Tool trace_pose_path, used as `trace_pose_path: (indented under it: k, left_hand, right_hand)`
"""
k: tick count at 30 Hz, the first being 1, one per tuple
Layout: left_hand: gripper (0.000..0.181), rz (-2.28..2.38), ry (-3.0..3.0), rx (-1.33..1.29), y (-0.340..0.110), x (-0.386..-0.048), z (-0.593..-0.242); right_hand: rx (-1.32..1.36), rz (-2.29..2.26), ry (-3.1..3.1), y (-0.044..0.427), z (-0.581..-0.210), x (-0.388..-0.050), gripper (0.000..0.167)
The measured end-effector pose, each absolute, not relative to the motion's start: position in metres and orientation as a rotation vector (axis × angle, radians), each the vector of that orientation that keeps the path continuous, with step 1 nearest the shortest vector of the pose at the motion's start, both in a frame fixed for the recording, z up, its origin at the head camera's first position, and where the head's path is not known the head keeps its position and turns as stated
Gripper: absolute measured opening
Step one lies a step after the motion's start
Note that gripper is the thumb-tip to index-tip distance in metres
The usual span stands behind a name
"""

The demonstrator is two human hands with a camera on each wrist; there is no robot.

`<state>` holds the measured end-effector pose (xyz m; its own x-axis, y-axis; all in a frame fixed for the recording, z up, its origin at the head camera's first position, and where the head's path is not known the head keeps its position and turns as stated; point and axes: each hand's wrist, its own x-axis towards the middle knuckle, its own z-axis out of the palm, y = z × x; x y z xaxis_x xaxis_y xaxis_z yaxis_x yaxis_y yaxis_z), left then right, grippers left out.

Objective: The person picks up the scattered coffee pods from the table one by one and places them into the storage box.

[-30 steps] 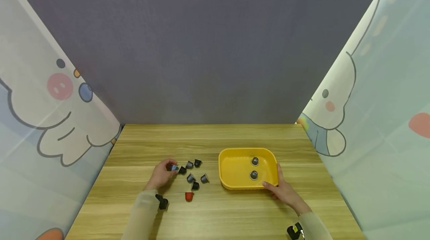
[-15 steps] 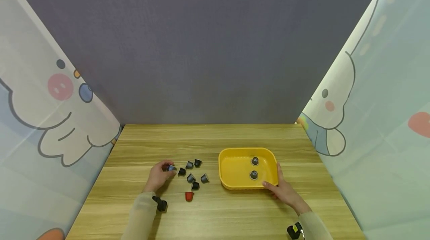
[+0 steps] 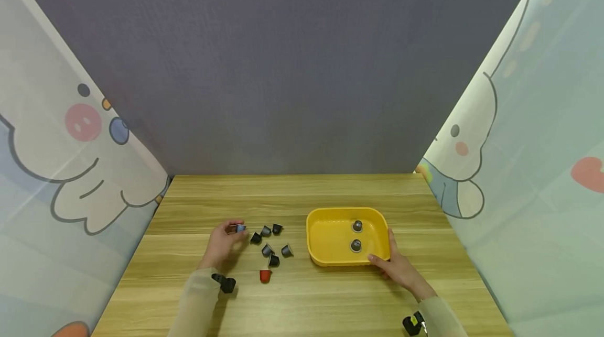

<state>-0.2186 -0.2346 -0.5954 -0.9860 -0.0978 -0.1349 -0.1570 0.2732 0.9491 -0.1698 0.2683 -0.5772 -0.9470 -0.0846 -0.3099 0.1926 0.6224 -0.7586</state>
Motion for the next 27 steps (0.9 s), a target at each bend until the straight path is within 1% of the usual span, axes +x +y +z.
trace_pose_path:
  k: [13, 19, 27]
  left_hand:
    - [0.04, 1.925, 2.43, -0.11, -0.213, -0.221, -0.561]
    - [0.037, 2.034, 2.358, -0.051, -0.204, -0.22, -0.554]
    - [0.034, 2.015, 2.374, -0.045, -0.193, -0.221, -0.553]
  right_hand:
    - [0.087, -1.234, 2.538, 0.268, -0.577, -0.17, 0.11]
    - [0.085, -1.241, 2.538, 0.268, -0.579, -0.171, 0.11]
    - [0.08, -1.226, 2.54, 0.269, -0.579, -0.171, 0.111]
